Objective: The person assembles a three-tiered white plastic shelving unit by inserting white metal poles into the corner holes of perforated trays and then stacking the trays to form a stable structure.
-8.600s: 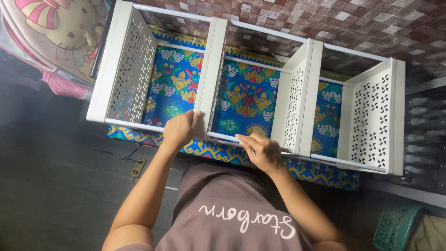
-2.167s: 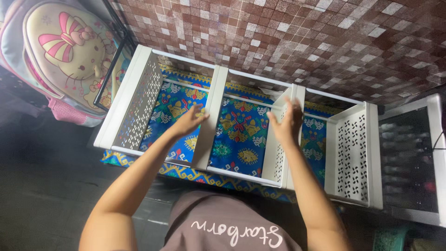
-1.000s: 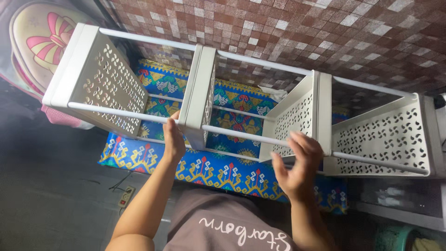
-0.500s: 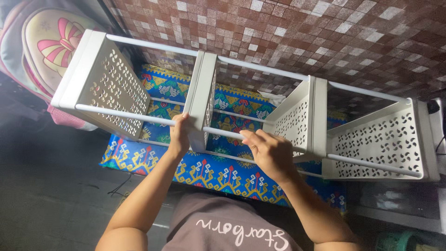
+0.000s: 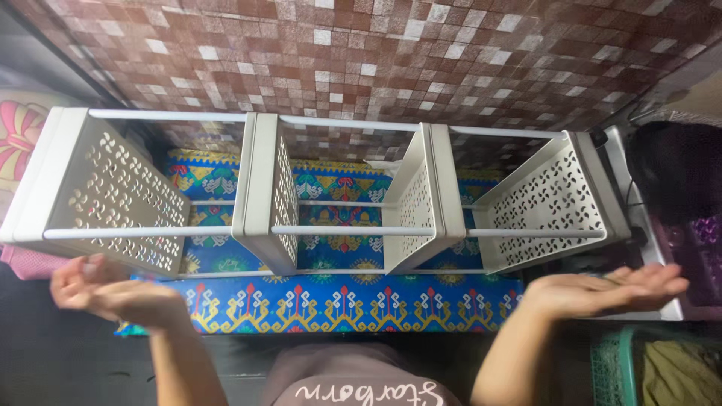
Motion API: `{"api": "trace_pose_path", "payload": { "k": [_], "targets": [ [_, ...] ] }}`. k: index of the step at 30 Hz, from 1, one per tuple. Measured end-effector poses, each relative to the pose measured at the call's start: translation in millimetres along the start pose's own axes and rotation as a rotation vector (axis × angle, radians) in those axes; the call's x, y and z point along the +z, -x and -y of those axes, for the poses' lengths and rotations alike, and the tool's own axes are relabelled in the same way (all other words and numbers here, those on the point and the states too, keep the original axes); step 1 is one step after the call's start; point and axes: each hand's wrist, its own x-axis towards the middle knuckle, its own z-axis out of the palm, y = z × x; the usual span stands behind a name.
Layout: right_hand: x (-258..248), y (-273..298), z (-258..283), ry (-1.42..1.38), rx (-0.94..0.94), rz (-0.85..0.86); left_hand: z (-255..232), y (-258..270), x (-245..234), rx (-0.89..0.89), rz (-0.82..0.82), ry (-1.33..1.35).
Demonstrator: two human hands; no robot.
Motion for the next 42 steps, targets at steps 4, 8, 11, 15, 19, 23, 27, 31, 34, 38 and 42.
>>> {"api": "trace_pose_path", "payload": {
  "k": [4,8,11,15,19,23,27,31,34,38,42],
  "targets": [
    [-72,-96,-118,-0.231,0.740,-0.084,25,-85,-56,-0.138,0.273,-0.034],
    [-67,-66,-189,-0.436,0.820,0.377,85,-119,-84,-0.367,0.374,0.090],
    [-55,-51,-198,-0.459,0.687,0.480,127,-114,-107,-0.440,0.287,0.192],
    [-63,-39,-182,-0.515,0.598,0.516,151,-98,-145,-0.441,0.224,0.121],
    [-61,-24,-174,-0.417,0.616,0.496,155,-60,-154,-0.533,0.094,-0.008],
    [-74,-13,-166,-0.324,0.582,0.428,137,-44,-147,-0.456,0.043,0.056],
    [-94,-14,-153,-0.251,0.512,0.464,100,-43,-146,-0.358,0.056,0.085],
    [-124,-21,-135,-0.183,0.540,0.408,70,-47,-153,-0.348,0.115,0.114],
    [-135,-36,-125,-0.105,0.580,0.419,68,-63,-163,-0.373,0.124,0.070],
    [-119,-60,-130,-0.007,0.591,0.529,97,-95,-156,-0.357,0.184,-0.287],
    [-77,-60,-159,0.331,0.709,0.401,132,-112,-121,-0.274,0.293,-0.409]
  ]
}}
